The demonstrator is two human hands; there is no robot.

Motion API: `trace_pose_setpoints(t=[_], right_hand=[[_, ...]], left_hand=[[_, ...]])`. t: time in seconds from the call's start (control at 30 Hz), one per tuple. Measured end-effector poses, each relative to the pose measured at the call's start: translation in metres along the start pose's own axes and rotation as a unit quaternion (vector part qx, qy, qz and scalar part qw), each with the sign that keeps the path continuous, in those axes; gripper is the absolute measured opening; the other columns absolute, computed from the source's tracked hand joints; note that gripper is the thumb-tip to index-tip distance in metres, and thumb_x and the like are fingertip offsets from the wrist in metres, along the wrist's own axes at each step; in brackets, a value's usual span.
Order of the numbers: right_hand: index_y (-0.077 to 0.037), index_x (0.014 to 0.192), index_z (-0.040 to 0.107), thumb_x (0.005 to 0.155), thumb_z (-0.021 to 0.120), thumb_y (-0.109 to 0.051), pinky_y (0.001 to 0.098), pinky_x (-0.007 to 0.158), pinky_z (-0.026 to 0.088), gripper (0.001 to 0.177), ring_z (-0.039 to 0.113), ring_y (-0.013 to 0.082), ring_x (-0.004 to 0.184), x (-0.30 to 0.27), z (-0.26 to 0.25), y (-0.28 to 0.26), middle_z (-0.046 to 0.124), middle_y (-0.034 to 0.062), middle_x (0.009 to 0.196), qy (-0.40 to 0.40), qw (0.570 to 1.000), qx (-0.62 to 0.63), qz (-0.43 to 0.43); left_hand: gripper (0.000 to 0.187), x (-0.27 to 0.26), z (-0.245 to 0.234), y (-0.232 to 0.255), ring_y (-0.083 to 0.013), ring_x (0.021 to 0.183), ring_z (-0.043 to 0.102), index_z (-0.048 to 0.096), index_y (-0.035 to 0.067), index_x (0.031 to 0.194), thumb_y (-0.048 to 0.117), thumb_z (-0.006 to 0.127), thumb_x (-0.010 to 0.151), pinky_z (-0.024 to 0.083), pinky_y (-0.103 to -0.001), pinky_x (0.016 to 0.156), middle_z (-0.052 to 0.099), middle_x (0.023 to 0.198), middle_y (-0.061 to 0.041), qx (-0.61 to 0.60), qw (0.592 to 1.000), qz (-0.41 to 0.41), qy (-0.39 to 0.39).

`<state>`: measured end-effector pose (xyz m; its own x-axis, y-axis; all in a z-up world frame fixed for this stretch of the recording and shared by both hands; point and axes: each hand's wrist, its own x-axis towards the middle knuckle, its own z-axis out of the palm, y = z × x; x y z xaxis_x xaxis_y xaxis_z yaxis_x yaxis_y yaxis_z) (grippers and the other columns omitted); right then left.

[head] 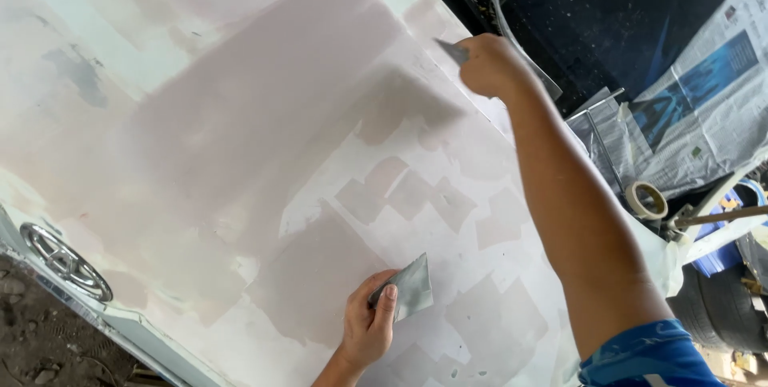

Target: The person applies a white body filler to the hood of a white car using two metal putty knives. They spread the filler across the surface, smoothing it out and occasionally scraping excess material from the tools.

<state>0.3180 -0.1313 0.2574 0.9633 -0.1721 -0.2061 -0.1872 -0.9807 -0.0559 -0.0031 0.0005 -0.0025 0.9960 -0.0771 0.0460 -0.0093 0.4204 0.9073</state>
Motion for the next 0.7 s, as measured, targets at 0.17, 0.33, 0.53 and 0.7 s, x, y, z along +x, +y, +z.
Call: trace_pose_setpoints(t=[0.17, 0.33, 0.53, 0.7], right_hand=[[-0.021, 0.131, 0.072, 0.086, 0.056, -0.002, 0.0417, 0.08, 0.058, 0.05, 0.071, 0.0283, 0.093, 0.018, 0.075, 0.032, 0.073, 0.0152, 0.115, 0.021, 0.994, -0.015, -0.111], [-0.018, 0.13, 0.068, 0.091, 0.052, -0.003, 0.0423, 0.075, 0.064, 0.045, 0.073, 0.0315, 0.089, -0.1, 0.079, 0.02, 0.068, 0.0131, 0.126, -0.014, 0.994, -0.01, -0.109], [-0.012, 0.144, 0.058, 0.09, 0.05, 0.01, 0.0377, 0.103, 0.057, 0.059, 0.062, 0.0336, 0.131, -0.239, 0.095, 0.068, 0.059, 0.0131, 0.149, 0.062, 0.892, 0.281, -0.349], [-0.015, 0.139, 0.062, 0.086, 0.055, 0.012, 0.0393, 0.104, 0.055, 0.06, 0.063, 0.0322, 0.134, -0.3, 0.105, 0.099, 0.061, 0.0092, 0.148, -0.018, 0.891, 0.377, -0.253]], left_hand=[[0.031, 0.003, 0.001, -0.01, -0.0066, 0.061, 0.044, 0.071, -0.003, 0.118, 0.02, 0.053, 0.106, 0.038, -0.024, 0.054, 0.058, 0.073, 0.001, 0.005, 1.0, -0.015, 0.01], [0.033, 0.003, 0.012, -0.009, -0.0113, 0.079, 0.054, 0.068, -0.004, 0.124, 0.018, 0.053, 0.105, 0.044, -0.025, 0.072, 0.064, 0.091, -0.005, -0.008, 0.999, -0.013, 0.046], [0.042, 0.015, 0.031, 0.067, -0.0225, 0.111, 0.066, 0.058, -0.008, 0.133, 0.02, 0.047, 0.104, 0.052, -0.034, 0.098, 0.068, 0.123, -0.017, -0.228, 0.95, -0.093, 0.193], [0.041, 0.017, 0.033, 0.094, -0.0291, 0.11, 0.066, 0.053, -0.01, 0.139, 0.019, 0.048, 0.11, 0.053, -0.043, 0.099, 0.066, 0.123, -0.02, -0.368, 0.921, 0.02, 0.128]])
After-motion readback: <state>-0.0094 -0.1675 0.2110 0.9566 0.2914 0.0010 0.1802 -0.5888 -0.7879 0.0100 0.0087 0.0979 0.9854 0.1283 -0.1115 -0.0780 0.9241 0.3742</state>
